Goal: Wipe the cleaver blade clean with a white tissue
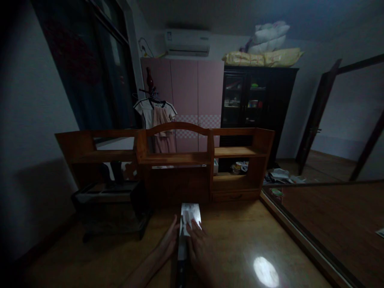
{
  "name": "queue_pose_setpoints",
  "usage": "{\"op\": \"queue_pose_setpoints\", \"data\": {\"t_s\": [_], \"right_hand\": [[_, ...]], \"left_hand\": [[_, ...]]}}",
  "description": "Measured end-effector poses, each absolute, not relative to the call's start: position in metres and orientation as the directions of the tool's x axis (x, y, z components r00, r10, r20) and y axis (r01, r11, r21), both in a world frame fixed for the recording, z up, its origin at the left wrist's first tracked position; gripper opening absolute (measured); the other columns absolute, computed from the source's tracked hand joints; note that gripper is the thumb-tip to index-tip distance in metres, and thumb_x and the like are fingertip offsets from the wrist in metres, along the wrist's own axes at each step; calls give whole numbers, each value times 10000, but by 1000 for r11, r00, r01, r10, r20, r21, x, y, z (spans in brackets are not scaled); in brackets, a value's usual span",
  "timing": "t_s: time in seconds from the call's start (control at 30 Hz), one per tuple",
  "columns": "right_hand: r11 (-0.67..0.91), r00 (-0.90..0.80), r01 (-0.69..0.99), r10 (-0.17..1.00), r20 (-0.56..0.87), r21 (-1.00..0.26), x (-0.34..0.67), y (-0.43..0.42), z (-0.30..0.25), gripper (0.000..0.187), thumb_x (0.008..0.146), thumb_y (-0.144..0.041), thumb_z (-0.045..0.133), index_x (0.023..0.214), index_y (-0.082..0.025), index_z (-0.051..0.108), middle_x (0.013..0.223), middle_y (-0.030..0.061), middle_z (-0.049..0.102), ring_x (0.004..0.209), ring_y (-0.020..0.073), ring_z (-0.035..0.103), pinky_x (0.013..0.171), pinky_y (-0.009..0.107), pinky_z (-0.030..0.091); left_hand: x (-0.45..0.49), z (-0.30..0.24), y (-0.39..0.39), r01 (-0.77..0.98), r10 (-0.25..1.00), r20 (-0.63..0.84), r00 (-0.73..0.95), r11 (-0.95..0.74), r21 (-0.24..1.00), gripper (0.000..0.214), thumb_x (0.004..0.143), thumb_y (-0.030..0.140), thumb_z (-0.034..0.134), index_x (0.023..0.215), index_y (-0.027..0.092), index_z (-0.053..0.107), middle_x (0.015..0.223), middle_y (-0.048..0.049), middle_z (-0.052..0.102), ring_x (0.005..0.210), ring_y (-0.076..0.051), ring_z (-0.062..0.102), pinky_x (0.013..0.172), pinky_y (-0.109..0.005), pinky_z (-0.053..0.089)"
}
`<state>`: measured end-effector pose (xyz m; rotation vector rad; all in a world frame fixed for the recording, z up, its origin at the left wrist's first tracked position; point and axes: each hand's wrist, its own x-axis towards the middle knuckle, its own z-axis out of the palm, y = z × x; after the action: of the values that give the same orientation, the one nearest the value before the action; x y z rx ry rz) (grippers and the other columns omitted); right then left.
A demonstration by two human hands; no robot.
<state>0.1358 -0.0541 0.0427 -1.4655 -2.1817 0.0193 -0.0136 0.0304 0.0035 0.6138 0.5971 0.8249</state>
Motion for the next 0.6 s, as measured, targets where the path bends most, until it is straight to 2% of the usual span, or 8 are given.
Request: {"op": "queue_pose_setpoints", "data": {"t_s": [0.1,0.17,0.27,0.33,0.43,0.53,0.6], "right_hand": [[216,-80,933,903,421,-287,155,-41,23,454,965,-227,287,1330,-85,517,1370,145,451,1306,282,392,1083,483,337],[140,27,939,880,474,-315,167,-35,13,435,963,-221,290,1243,-76,590,1287,153,534,1241,297,468,1059,510,350],[117,144,910,810,569,-398,174,-33,11,448,982,-276,295,1333,-97,507,1351,125,483,1303,269,399,1077,476,337],[195,100,886,806,584,-420,169,-38,19,464,990,-292,290,1402,-126,425,1420,100,406,1357,228,318,1114,439,297],[360,-108,848,836,538,-389,151,-50,36,475,993,-269,277,1456,-179,335,1480,64,312,1390,179,246,1136,399,275],[520,-333,795,805,491,-312,133,-61,48,484,984,-244,301,1466,-206,308,1481,42,312,1393,156,235,1153,393,241],[575,-403,766,778,482,-287,127,-64,51,482,976,-230,318,1457,-199,330,1463,48,345,1388,155,248,1157,399,230]], "left_hand": [[-14,12,28,-454,808,-235,540,515,727,687,884,632,417,1131,29,634,1019,-177,655,892,-249,644,815,-331,484],[-14,14,26,-413,810,-275,519,519,749,704,871,654,419,1104,29,643,939,-165,671,790,-231,650,731,-314,488],[-15,15,24,-378,799,-290,528,526,762,696,858,661,439,1104,45,646,929,-153,675,751,-214,647,705,-299,482],[-16,14,24,-380,800,-276,533,517,767,682,863,648,445,1103,42,645,961,-161,669,772,-213,647,715,-296,482],[-16,11,25,-405,807,-271,524,517,754,666,867,632,456,1112,39,634,985,-165,661,802,-218,646,735,-297,484],[-14,7,26,-436,816,-275,508,519,736,615,901,590,428,1166,63,605,1019,-146,655,843,-210,639,759,-281,479],[-14,6,26,-435,825,-285,487,513,740,586,923,573,391,1177,85,595,1001,-125,658,824,-194,635,741,-266,475]]}}
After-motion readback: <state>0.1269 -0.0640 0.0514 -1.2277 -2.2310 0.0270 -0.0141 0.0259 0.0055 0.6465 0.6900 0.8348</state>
